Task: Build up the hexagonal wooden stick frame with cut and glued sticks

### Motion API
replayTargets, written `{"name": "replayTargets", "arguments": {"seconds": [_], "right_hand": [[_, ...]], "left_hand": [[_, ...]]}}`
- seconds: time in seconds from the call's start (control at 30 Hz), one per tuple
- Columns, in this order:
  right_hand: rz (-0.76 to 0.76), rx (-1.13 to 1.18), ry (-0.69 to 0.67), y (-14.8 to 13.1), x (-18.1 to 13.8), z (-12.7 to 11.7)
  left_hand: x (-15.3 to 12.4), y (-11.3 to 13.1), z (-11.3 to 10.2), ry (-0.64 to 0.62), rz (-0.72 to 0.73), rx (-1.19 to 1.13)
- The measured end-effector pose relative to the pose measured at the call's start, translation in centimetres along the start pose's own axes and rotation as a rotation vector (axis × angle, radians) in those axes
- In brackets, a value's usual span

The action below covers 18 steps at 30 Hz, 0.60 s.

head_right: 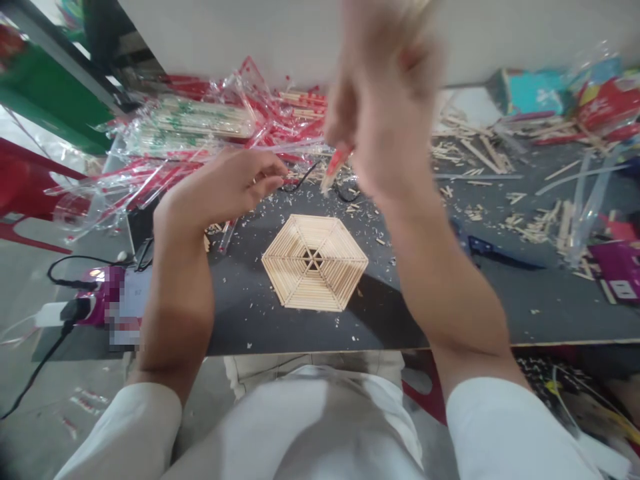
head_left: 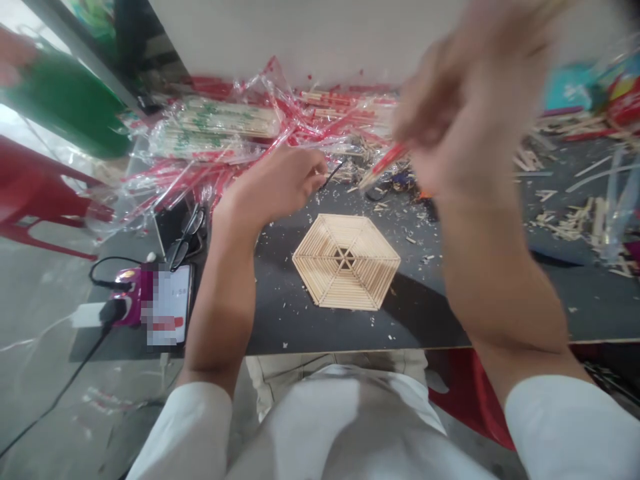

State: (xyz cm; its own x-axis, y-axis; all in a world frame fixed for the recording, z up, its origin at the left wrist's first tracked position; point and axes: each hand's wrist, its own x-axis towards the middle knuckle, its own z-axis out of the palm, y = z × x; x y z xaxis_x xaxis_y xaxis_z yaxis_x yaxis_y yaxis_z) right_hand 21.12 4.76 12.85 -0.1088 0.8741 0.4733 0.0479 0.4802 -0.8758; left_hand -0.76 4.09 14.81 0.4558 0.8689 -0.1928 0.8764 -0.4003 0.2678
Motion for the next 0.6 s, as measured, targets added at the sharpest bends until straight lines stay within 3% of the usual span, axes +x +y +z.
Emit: {"name": "replayTargets", "arguments": {"seconds": [0.07, 0.2, 0.3, 0.5, 0.6], "right_hand": [[-0.146, 0.179, -0.01, 1.9, -0.6, 3.0], [-0.031, 0.093, -0.112, 5.4, -1.7, 6.8], [0.075, -0.017, -0.157, 7.2, -1.8, 6.9], [0.096, 0.062, -0.219, 9.5, -1.0, 6.1], [0.112, 0.081, -0.247, 9.9, -0.9, 6.2]], "left_hand": [[-0.6, 0.2, -0.4, 0.106, 0.031, -0.02], [-1.3, 0.4, -1.2, 0.304, 0.029, -0.087], [-1.2, 0.4, -1.5, 0.32, 0.039, -0.202], [0.4, 0.4, -0.2, 0.343, 0.163, -0.3], [1.3, 0.5, 0.8, 0.362, 0.107, -0.355]]}}
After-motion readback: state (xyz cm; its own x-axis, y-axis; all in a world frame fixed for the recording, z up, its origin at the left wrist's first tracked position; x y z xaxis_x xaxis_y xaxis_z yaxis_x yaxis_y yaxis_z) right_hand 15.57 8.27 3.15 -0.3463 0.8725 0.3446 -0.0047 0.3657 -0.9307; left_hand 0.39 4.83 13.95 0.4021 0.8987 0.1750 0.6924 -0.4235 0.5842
